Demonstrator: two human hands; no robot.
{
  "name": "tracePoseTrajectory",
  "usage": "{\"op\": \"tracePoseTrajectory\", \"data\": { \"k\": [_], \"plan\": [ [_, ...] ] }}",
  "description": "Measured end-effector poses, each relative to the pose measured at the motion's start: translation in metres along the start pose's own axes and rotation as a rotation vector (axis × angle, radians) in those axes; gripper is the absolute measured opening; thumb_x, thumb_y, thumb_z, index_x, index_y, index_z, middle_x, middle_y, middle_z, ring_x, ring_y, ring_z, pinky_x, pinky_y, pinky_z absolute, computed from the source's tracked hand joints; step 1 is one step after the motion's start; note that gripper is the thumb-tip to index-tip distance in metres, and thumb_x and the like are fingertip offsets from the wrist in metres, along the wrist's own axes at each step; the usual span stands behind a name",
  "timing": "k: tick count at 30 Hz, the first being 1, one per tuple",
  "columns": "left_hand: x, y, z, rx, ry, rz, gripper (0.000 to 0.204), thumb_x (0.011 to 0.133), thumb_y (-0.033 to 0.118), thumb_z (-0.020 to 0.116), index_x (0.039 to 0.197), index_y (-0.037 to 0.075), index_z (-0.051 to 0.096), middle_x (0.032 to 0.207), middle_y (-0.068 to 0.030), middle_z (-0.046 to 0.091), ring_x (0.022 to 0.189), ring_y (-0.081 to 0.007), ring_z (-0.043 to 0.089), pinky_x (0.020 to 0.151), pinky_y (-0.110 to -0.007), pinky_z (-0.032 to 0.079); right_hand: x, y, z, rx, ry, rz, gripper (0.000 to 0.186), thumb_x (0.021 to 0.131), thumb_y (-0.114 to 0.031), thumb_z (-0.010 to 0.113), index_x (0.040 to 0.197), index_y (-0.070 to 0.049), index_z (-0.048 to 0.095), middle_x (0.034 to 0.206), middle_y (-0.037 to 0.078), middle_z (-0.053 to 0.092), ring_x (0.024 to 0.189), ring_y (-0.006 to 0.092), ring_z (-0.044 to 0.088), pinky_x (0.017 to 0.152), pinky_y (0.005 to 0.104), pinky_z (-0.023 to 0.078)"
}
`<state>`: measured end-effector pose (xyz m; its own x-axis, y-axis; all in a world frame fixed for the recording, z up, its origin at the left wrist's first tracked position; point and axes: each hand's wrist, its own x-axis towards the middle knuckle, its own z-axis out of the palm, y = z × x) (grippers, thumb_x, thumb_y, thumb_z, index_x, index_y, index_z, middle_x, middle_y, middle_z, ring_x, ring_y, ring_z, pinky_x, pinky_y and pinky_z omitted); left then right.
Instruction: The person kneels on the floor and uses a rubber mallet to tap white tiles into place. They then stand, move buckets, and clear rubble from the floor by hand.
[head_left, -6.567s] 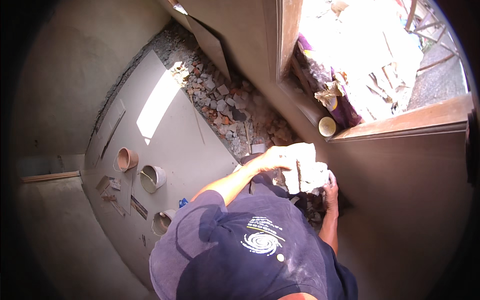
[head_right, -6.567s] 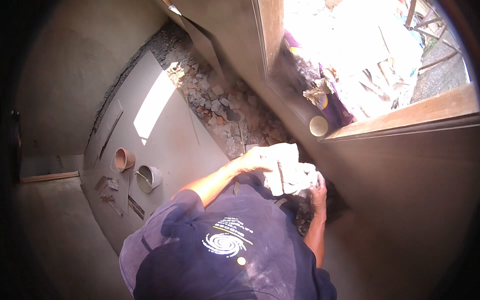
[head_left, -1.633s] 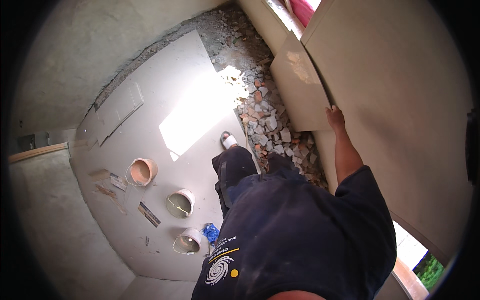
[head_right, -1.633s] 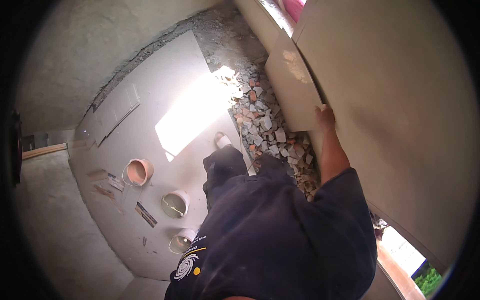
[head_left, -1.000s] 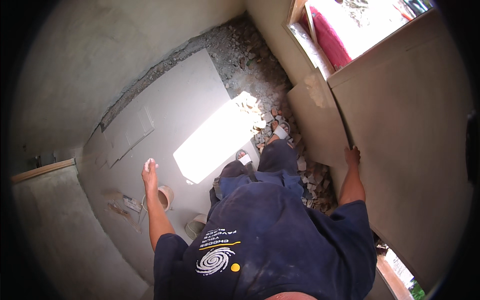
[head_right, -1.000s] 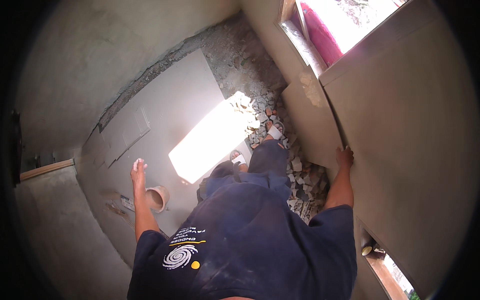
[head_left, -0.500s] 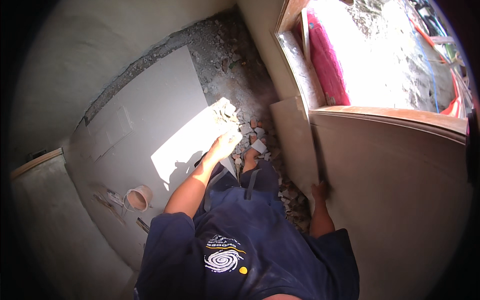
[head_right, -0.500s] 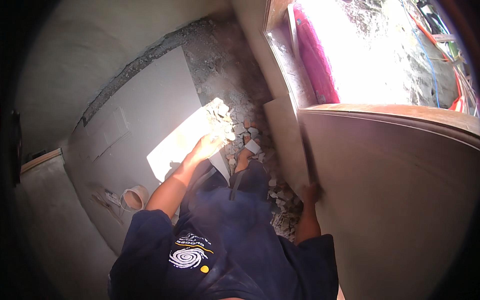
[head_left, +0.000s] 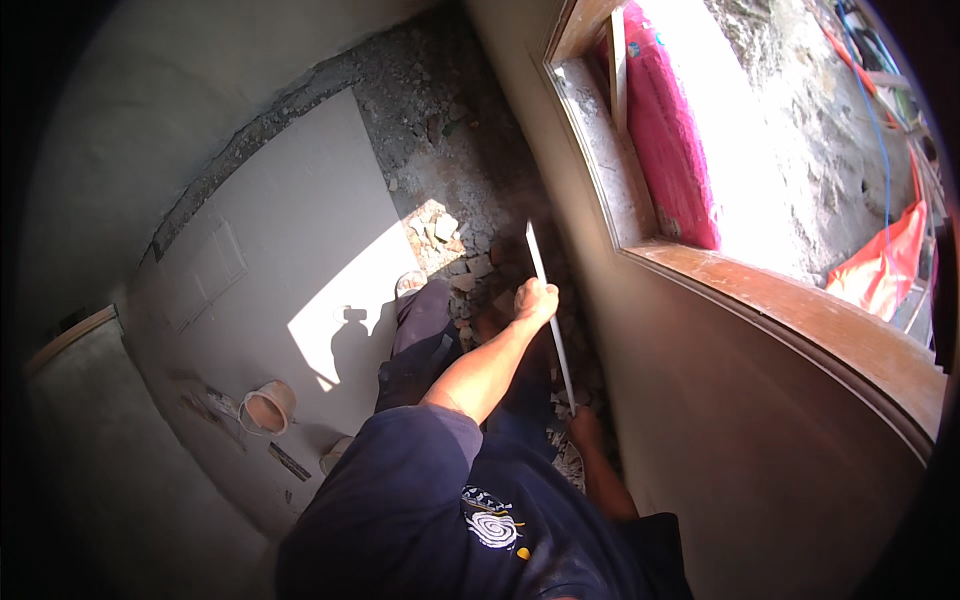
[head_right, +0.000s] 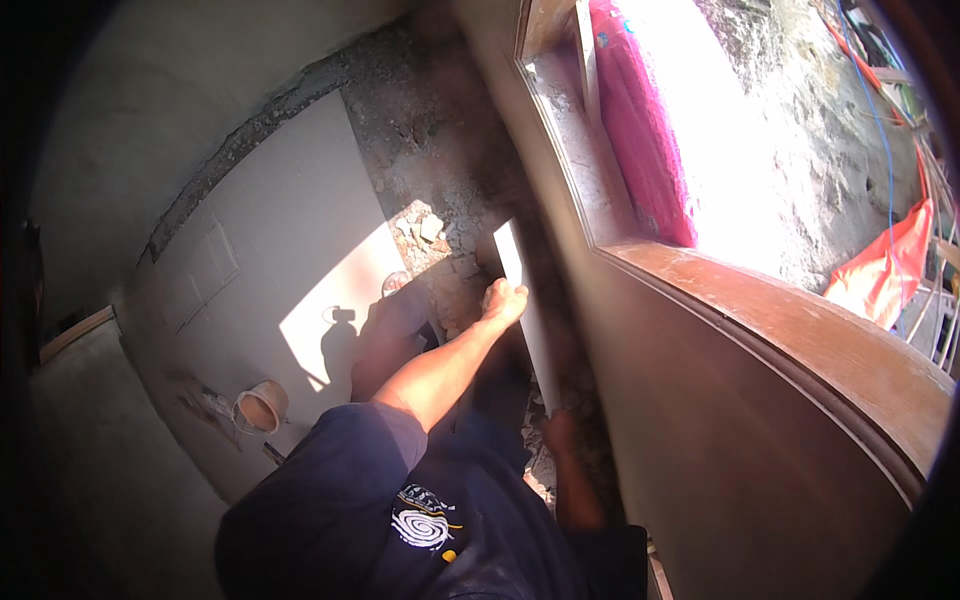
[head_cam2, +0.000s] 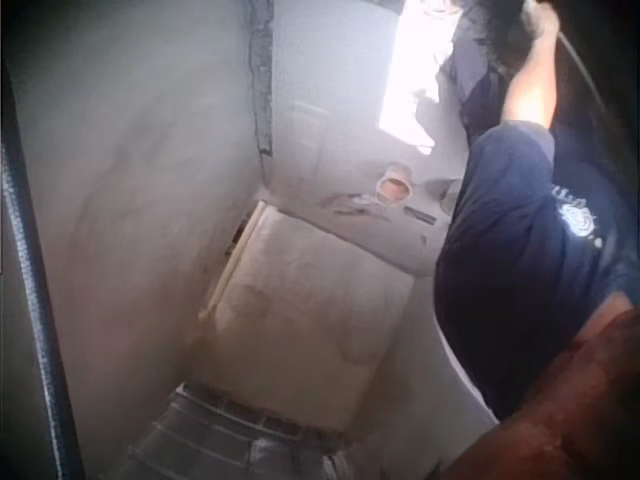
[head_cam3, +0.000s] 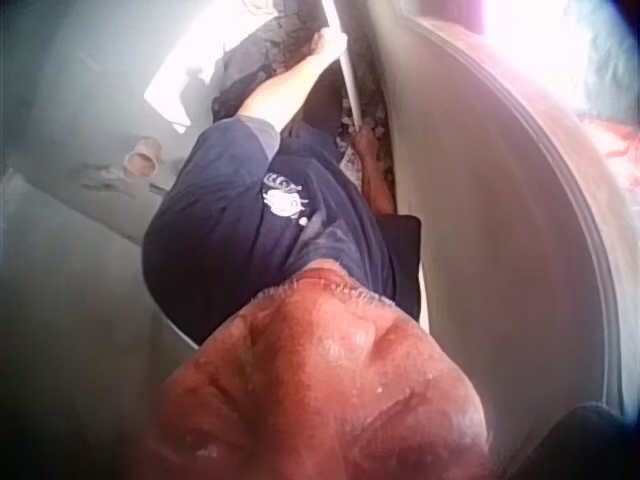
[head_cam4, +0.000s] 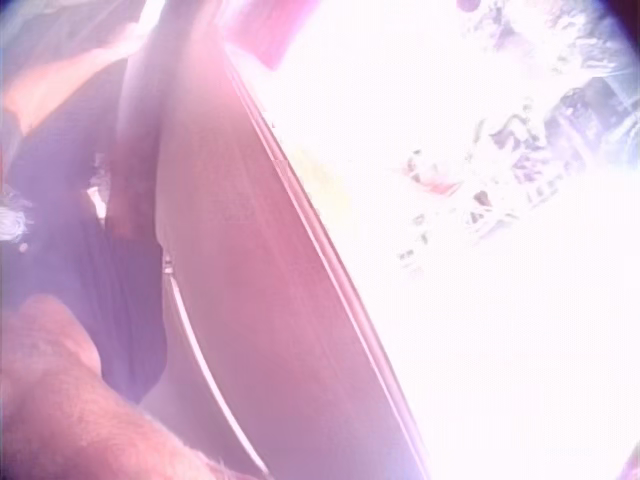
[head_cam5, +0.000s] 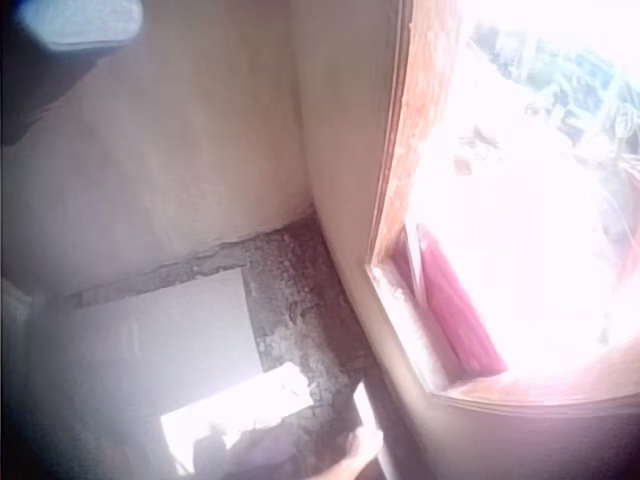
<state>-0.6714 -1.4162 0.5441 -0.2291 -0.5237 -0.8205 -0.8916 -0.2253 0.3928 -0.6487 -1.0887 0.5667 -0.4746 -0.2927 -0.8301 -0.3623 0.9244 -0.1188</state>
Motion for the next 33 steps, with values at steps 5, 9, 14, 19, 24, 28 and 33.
{"op": "tracePoseTrajectory", "data": {
  "k": [5, 9, 14, 19, 24, 28, 33],
  "plan": [
    [-0.020, 0.019, -0.045, -0.032, 0.092, 0.069, 0.036, 0.083, 0.029, 0.060, 0.088, -0.006, 0.066, 0.092, -0.0248, 0.068, 0.095, -0.0361, 0.067, 0.085, -0.043, 0.052, -0.045, -0.046, -0.051, -0.008, 0.057, -0.031, 0.026, 0.077, -0.021, 0.063, 0.099, -0.008, 0.067, 0.096, 0.020, 0.063, 0.092, 0.0395, 0.062, 0.080, 0.0481, 0.050],
    [-0.013, 0.052, -0.125, -0.154, 0.056, 0.188, 0.030, 0.080, 0.024, 0.056, 0.069, -0.003, 0.064, 0.066, -0.0164, 0.066, 0.069, -0.0275, 0.069, 0.069, -0.041, 0.053, -0.060, -0.115, -0.103, -0.013, 0.150, -0.191, 0.021, 0.078, -0.022, 0.063, 0.095, -0.009, 0.067, 0.092, 0.019, 0.063, 0.088, 0.0393, 0.062, 0.078, 0.0484, 0.049],
    [0.070, 0.119, -0.240, -0.128, 0.188, 0.282, 0.032, 0.080, 0.023, 0.056, 0.070, -0.007, 0.062, 0.072, -0.0229, 0.066, 0.077, -0.0323, 0.070, 0.072, -0.043, 0.054, -0.015, -0.241, -0.178, 0.043, 0.226, -0.281, 0.019, 0.079, -0.021, 0.063, 0.092, -0.007, 0.066, 0.092, 0.017, 0.065, 0.088, 0.0386, 0.063, 0.077, 0.0477, 0.050],
    [0.193, 0.208, -0.361, -0.127, 0.221, 0.391, 0.043, 0.083, 0.030, 0.054, 0.090, -0.013, 0.061, 0.085, -0.0284, 0.066, 0.087, -0.0369, 0.068, 0.074, -0.045, 0.054, 0.090, -0.365, -0.246, -0.029, 0.271, -0.429, 0.017, 0.080, -0.020, 0.062, 0.086, -0.004, 0.064, 0.087, 0.020, 0.065, 0.086, 0.0393, 0.063, 0.077, 0.0477, 0.051],
    [0.288, 0.274, -0.480, -0.032, 0.237, 0.442, 0.045, 0.087, 0.032, 0.049, 0.100, -0.011, 0.059, 0.097, -0.0270, 0.063, 0.096, -0.0370, 0.064, 0.080, -0.046, 0.051, 0.203, -0.468, -0.290, -0.048, 0.344, -0.506, 0.026, 0.086, -0.030, 0.057, 0.086, -0.005, 0.064, 0.083, 0.021, 0.066, 0.078, 0.0410, 0.064, 0.069, 0.0483, 0.052],
    [0.341, 0.304, -0.533, 0.041, 0.210, 0.460, 0.048, 0.091, 0.033, 0.044, 0.108, -0.009, 0.057, 0.107, -0.0260, 0.061, 0.103, -0.0371, 0.061, 0.085, -0.046, 0.049, 0.269, -0.529, -0.309, -0.151, 0.290, -0.529, 0.027, 0.088, -0.030, 0.056, 0.084, -0.004, 0.063, 0.080, 0.022, 0.065, 0.078, 0.0395, 0.065, 0.065, 0.0482, 0.052],
    [0.396, 0.327, -0.548, 0.133, 0.150, 0.480, 0.051, 0.095, 0.035, 0.039, 0.119, -0.007, 0.055, 0.119, -0.0246, 0.058, 0.112, -0.0372, 0.057, 0.092, -0.047, 0.046, 0.319, -0.567, -0.304, -0.462, 0.362, -0.669, 0.028, 0.092, -0.029, 0.048, 0.087, -0.005, 0.060, 0.088, 0.018, 0.061, 0.067, 0.0363, 0.060, 0.053, 0.0443, 0.050]
  ]
}}
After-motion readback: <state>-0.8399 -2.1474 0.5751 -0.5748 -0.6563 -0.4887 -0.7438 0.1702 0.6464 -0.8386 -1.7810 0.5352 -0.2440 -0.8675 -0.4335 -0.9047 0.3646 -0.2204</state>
